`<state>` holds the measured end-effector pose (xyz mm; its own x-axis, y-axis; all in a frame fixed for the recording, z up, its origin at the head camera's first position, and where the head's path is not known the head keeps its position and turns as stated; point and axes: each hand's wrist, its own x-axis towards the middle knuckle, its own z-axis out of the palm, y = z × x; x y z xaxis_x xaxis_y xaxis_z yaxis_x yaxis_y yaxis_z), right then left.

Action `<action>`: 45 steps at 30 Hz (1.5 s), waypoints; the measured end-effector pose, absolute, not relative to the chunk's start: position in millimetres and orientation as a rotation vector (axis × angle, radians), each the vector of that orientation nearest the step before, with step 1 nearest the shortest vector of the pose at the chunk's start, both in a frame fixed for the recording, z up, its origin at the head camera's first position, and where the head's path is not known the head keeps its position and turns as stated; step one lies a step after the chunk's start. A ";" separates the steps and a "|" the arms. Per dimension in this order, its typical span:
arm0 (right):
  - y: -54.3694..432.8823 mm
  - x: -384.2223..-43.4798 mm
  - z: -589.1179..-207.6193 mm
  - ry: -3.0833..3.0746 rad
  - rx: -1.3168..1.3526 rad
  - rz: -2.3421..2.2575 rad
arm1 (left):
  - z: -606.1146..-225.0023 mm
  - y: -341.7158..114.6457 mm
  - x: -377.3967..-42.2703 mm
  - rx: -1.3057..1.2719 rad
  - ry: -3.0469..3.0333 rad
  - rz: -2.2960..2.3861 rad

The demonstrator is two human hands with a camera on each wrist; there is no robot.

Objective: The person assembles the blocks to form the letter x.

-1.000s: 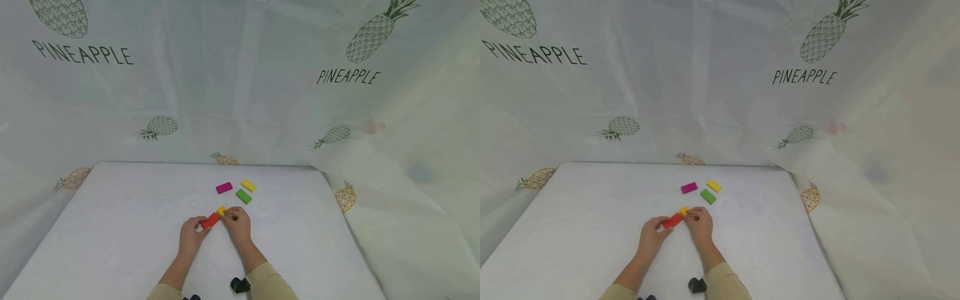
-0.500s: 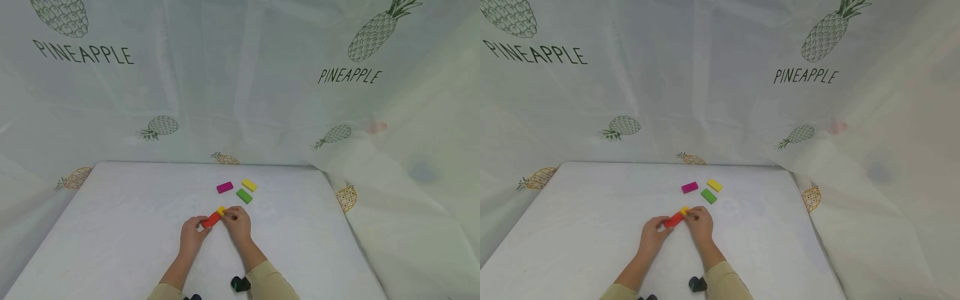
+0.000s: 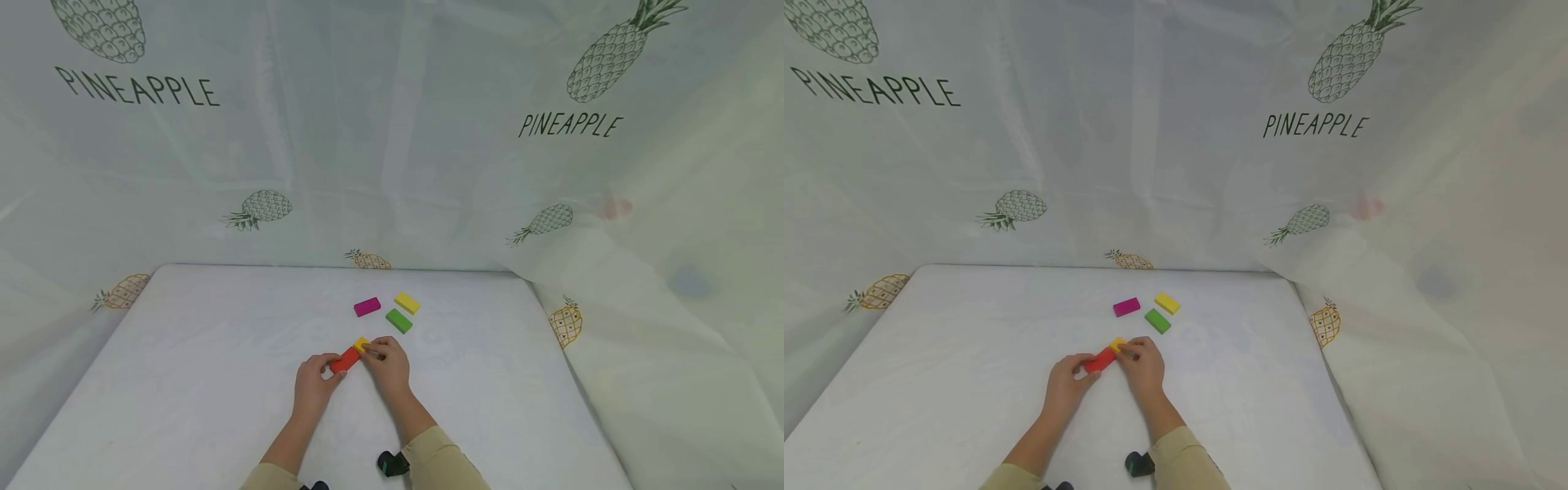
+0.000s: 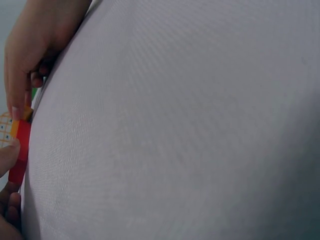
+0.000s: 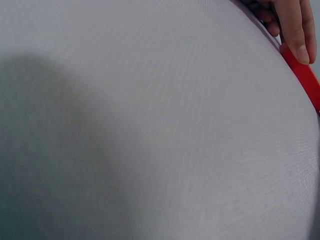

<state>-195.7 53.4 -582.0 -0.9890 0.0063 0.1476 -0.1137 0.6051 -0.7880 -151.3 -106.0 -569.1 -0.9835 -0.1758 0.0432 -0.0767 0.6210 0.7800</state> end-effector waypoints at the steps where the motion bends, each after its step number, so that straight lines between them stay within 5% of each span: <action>1: 53.4 -195.7 -581.8 -2.694 0.093 1.333 | -569.1 -106.0 -151.3 0.213 -2.723 -1.303; 45: 55.1 -195.3 -583.5 -2.688 0.170 1.365 | -572.0 -108.2 -151.2 0.181 -2.705 -1.308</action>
